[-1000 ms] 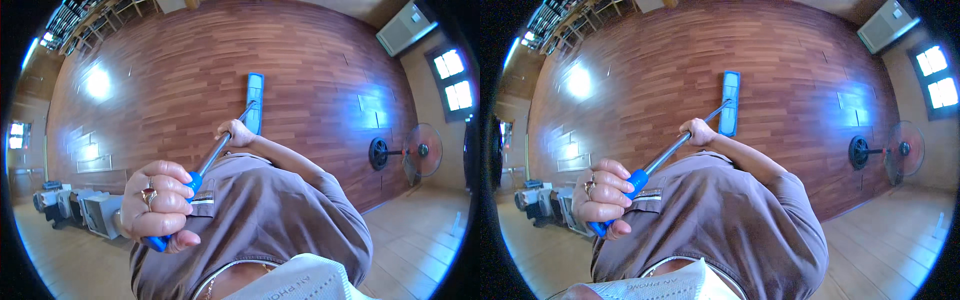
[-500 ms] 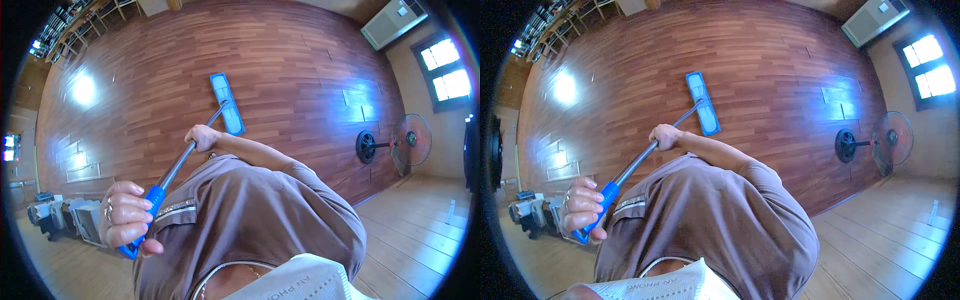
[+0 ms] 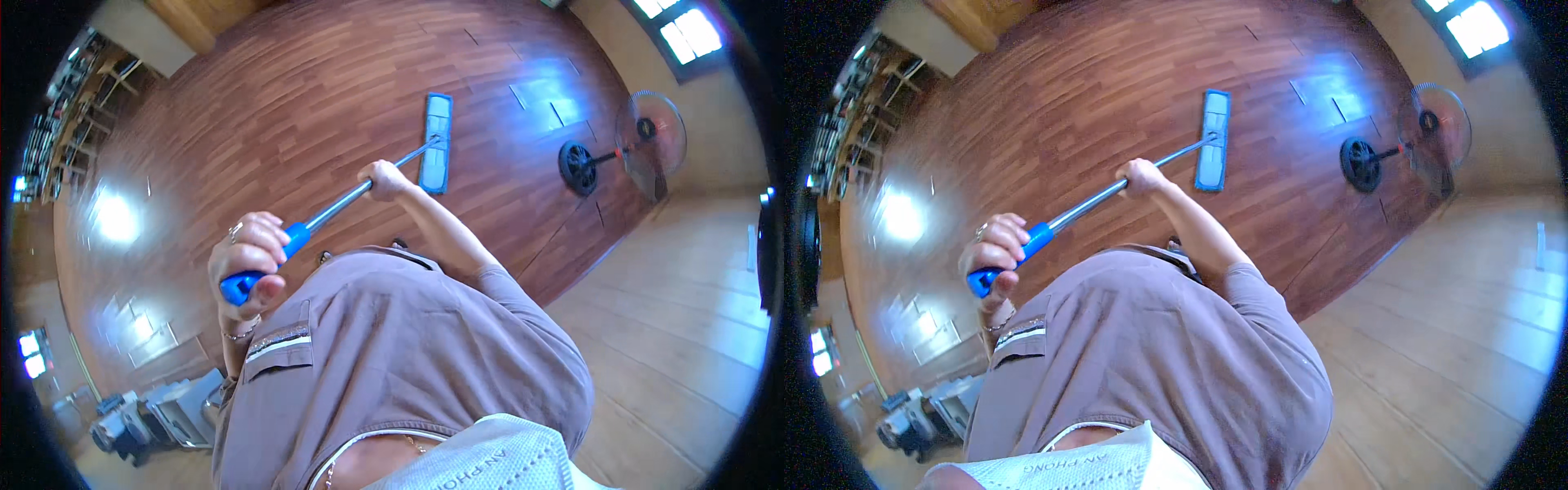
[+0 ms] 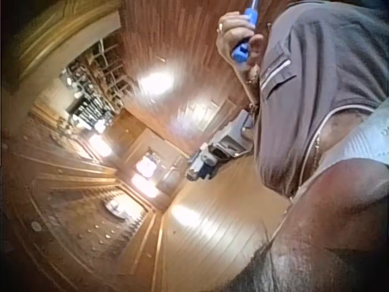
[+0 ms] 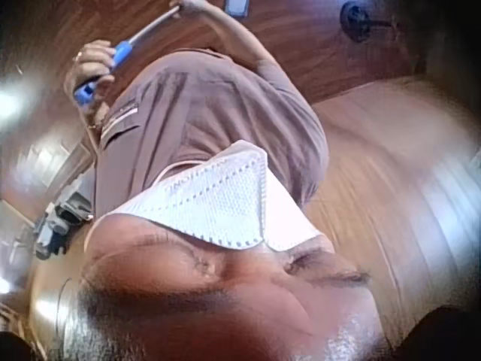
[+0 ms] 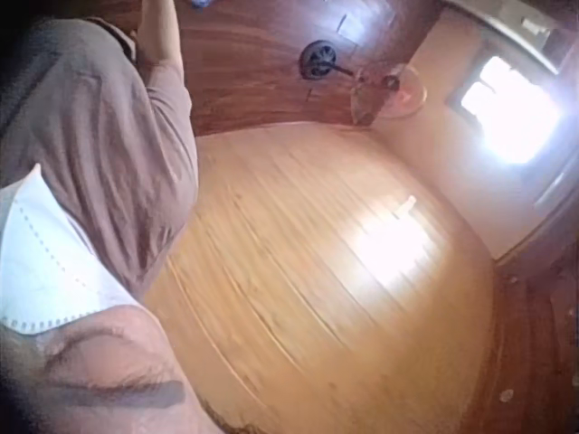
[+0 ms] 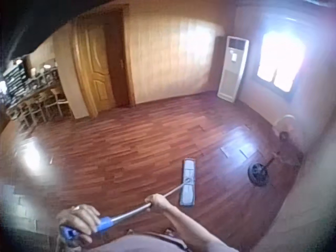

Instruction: The recorder is using a flat mop to clean a wooden floor in a large room.

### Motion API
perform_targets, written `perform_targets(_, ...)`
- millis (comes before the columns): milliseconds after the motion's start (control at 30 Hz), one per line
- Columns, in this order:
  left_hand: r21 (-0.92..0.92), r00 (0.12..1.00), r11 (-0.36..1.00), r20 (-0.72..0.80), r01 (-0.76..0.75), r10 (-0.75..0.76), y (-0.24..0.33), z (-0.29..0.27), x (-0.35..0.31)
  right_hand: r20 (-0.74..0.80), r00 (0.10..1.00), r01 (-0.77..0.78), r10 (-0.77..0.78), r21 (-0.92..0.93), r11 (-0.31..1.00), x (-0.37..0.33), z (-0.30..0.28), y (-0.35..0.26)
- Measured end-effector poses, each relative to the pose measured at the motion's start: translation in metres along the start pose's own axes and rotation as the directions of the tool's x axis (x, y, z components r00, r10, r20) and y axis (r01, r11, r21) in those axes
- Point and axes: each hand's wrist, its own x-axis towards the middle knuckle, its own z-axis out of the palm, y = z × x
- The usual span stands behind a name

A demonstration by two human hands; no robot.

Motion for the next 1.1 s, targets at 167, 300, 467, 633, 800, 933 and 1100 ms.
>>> perform_targets(167, -0.126, 0.976, 0.989, 0.213, 0.074, -0.045, -0.038, 0.027, 0.033, -0.206, 0.974, -0.109, 0.098, -0.041, 0.993, -0.054, -0.030, 0.049)
perform_targets(300, -0.174, 0.936, 0.969, 0.333, 0.177, -0.111, -0.054, 0.050, 0.050, -0.337, 0.929, -0.184, 0.154, -0.060, 0.981, -0.103, -0.044, 0.074)
perform_targets(467, -0.210, 0.864, 0.938, 0.483, 0.274, -0.145, -0.071, 0.077, 0.070, -0.349, 0.871, -0.367, 0.346, 0.005, 0.930, -0.164, -0.049, 0.099)
perform_targets(633, -0.232, 0.775, 0.907, 0.615, 0.353, -0.144, -0.082, 0.101, 0.091, -0.440, 0.753, -0.516, 0.489, 0.065, 0.854, -0.219, -0.045, 0.097)
perform_targets(800, -0.329, 0.723, 0.803, 0.669, 0.497, -0.174, -0.102, 0.116, 0.093, -0.375, 0.628, -0.712, 0.681, 0.076, 0.698, -0.252, -0.038, 0.082)
perform_targets(933, -0.363, 0.673, 0.745, 0.724, 0.560, -0.153, -0.113, 0.124, 0.093, -0.401, 0.558, -0.764, 0.726, 0.093, 0.638, -0.277, -0.018, 0.074)
perform_targets(1100, -0.346, 0.641, 0.732, 0.751, 0.587, -0.158, -0.110, 0.120, 0.092, -0.411, 0.569, -0.743, 0.712, 0.114, 0.660, -0.287, -0.001, 0.067)
